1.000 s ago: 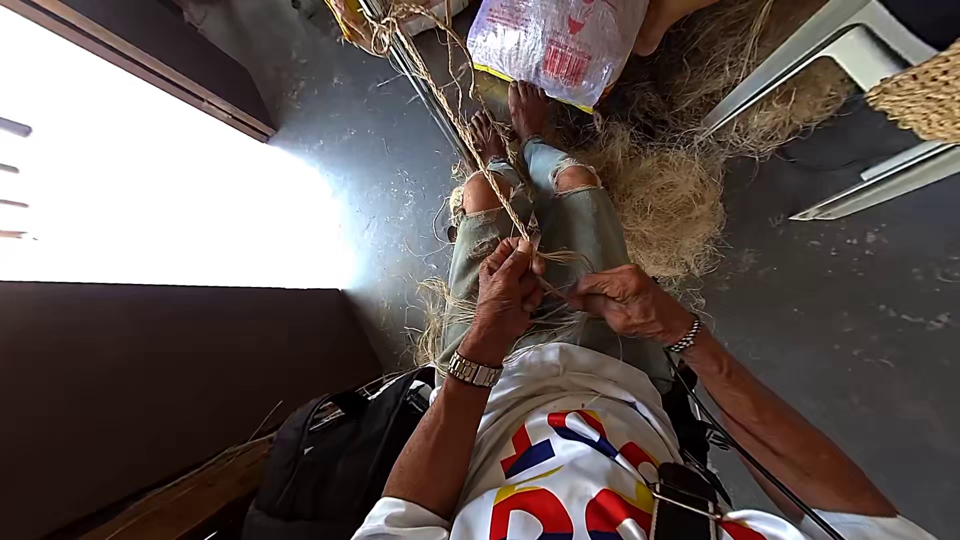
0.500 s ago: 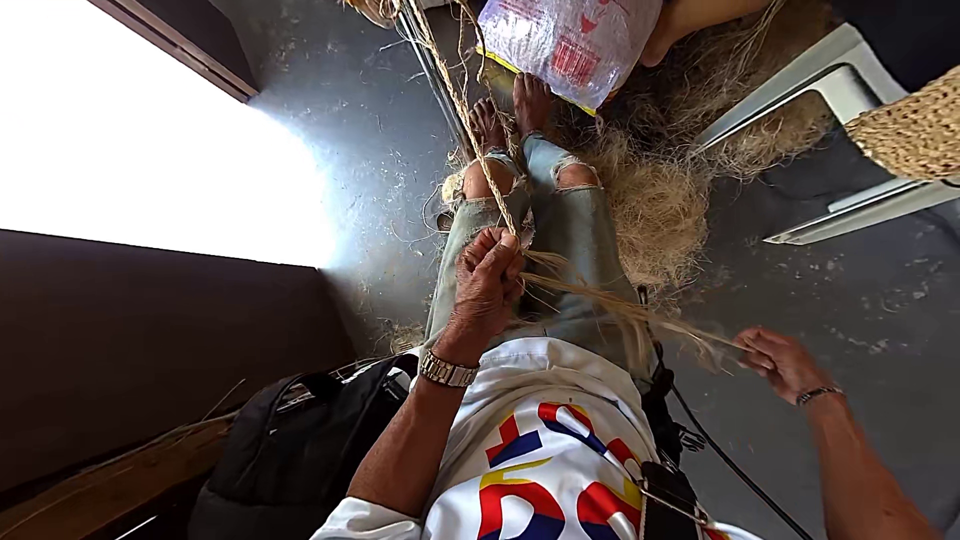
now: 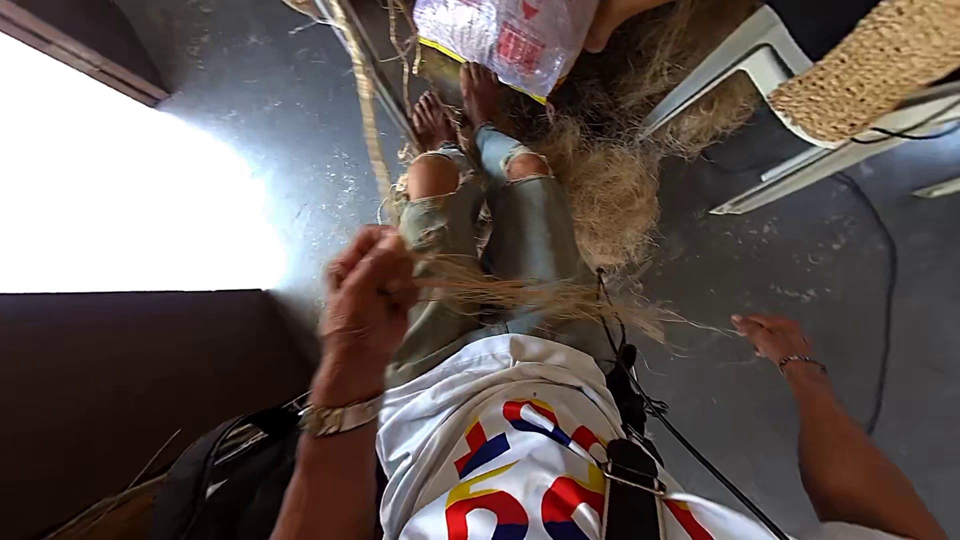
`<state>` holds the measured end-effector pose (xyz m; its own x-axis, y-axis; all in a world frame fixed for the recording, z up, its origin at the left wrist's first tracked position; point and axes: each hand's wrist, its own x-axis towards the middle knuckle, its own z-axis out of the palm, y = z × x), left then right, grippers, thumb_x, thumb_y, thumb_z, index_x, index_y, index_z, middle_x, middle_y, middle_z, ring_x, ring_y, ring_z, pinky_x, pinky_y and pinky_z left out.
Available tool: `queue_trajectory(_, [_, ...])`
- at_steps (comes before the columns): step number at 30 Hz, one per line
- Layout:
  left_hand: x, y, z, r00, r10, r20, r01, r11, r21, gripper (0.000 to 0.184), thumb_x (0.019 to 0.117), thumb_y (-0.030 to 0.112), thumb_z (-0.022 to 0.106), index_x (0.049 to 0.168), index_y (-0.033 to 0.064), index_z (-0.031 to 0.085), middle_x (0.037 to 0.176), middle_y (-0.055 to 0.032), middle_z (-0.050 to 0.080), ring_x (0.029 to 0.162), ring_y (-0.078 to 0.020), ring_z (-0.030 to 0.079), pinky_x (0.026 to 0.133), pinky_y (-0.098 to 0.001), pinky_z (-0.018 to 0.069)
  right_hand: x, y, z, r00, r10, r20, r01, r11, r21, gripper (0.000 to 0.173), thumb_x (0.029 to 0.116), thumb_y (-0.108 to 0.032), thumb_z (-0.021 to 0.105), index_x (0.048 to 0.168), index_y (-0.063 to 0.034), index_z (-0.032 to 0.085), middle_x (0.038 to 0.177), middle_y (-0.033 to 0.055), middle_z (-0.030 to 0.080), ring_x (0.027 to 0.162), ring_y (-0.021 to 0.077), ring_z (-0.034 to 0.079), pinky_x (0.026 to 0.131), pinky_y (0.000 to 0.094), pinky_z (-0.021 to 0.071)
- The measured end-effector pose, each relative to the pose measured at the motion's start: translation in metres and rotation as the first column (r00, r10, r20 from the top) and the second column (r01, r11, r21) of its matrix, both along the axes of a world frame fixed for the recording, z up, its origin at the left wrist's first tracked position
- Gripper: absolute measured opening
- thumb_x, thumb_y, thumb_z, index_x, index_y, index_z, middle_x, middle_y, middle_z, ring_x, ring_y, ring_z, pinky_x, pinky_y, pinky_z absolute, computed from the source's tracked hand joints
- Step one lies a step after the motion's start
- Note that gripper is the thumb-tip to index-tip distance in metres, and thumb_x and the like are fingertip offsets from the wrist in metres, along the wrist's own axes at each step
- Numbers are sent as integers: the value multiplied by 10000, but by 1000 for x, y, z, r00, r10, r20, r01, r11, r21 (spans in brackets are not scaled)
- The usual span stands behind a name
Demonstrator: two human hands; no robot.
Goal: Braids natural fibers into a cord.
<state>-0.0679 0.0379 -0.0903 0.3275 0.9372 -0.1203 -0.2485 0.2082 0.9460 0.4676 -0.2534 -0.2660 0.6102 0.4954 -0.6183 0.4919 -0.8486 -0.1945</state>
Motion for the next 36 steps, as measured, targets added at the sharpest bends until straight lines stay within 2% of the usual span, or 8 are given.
queue_trajectory(3, [-22, 5, 13, 999, 43, 22, -45, 994, 97, 178, 1025, 181, 520, 890, 212, 633, 583, 118, 465, 440, 18, 419, 425, -127, 400, 15, -12, 4, 993, 9, 117, 0, 997, -72, 375, 1068, -276, 540, 1297, -6, 663, 1303, 284, 643, 1275, 465, 574, 1091, 669, 384])
queue_trajectory(7, [-8, -4, 9, 995, 97, -17, -96, 993, 75, 175, 1002, 182, 542, 875, 238, 647, 579, 121, 495, 443, 15, 446, 425, -141, 422, 2, 8, 25, 966, -167, 195, 137, 978, 155, 426, 1043, -212, 588, 1377, 52, 580, 1353, 324, 592, 1303, 476, 545, 1107, 646, 388])
queue_trajectory(9, [9, -9, -5, 995, 101, -6, -101, 995, 12, 163, 1001, 154, 541, 883, 210, 638, 580, 101, 497, 451, -1, 452, 433, -157, 426, -16, 38, 42, 970, -119, 210, 38, 935, 354, 433, 1051, -218, 565, 1351, 93, 578, 1320, 343, 600, 1262, 472, 576, 1096, 614, 420])
queue_trajectory(15, [45, -11, -46, 996, 80, 45, -75, 992, -105, 152, 1030, 167, 557, 884, 182, 594, 575, 75, 458, 442, -11, 412, 417, -156, 380, -144, 182, 107, 962, 264, 65, -198, 519, 831, 442, 1020, -234, 589, 1323, 87, 581, 1258, 253, 661, 1132, 280, 684, 999, 425, 558])
queue_trajectory(18, [50, -13, -49, 995, 94, 35, -90, 992, -91, 160, 1032, 162, 556, 875, 180, 581, 577, 67, 445, 432, -15, 385, 401, -152, 348, -234, 238, 132, 805, 589, -74, -179, 359, 916, 452, 962, -202, 658, 1332, 46, 582, 1194, 151, 703, 1057, 168, 706, 923, 346, 600])
queue_trajectory(23, [48, -17, -53, 991, 134, 27, -134, 991, -14, 119, 1033, 164, 573, 916, 162, 592, 624, 45, 502, 457, -24, 424, 420, -157, 379, -315, 286, 141, 449, 807, -384, -124, 482, 868, 413, 899, -29, 718, 1300, 3, 622, 918, 79, 731, 740, 105, 693, 687, 251, 601])
queue_trajectory(29, [43, -21, -57, 987, 148, -67, -145, 988, 50, 70, 1036, 93, 535, 982, 107, 578, 656, 8, 553, 492, -53, 487, 439, -177, 414, -317, 291, 133, 387, 666, -638, 3, 691, 723, 238, 927, 1, 638, 1160, -18, 679, 804, 75, 673, 546, 95, 571, 440, 212, 472])
queue_trajectory(36, [46, -21, -63, 975, 174, -138, -166, 984, 69, 49, 1028, 70, 541, 1000, 96, 573, 652, 17, 556, 496, -51, 500, 451, -179, 428, -317, 290, 124, 466, 788, -402, -138, 513, 847, 170, 917, 21, 626, 1069, -11, 696, 817, 66, 686, 643, 92, 630, 591, 231, 552])
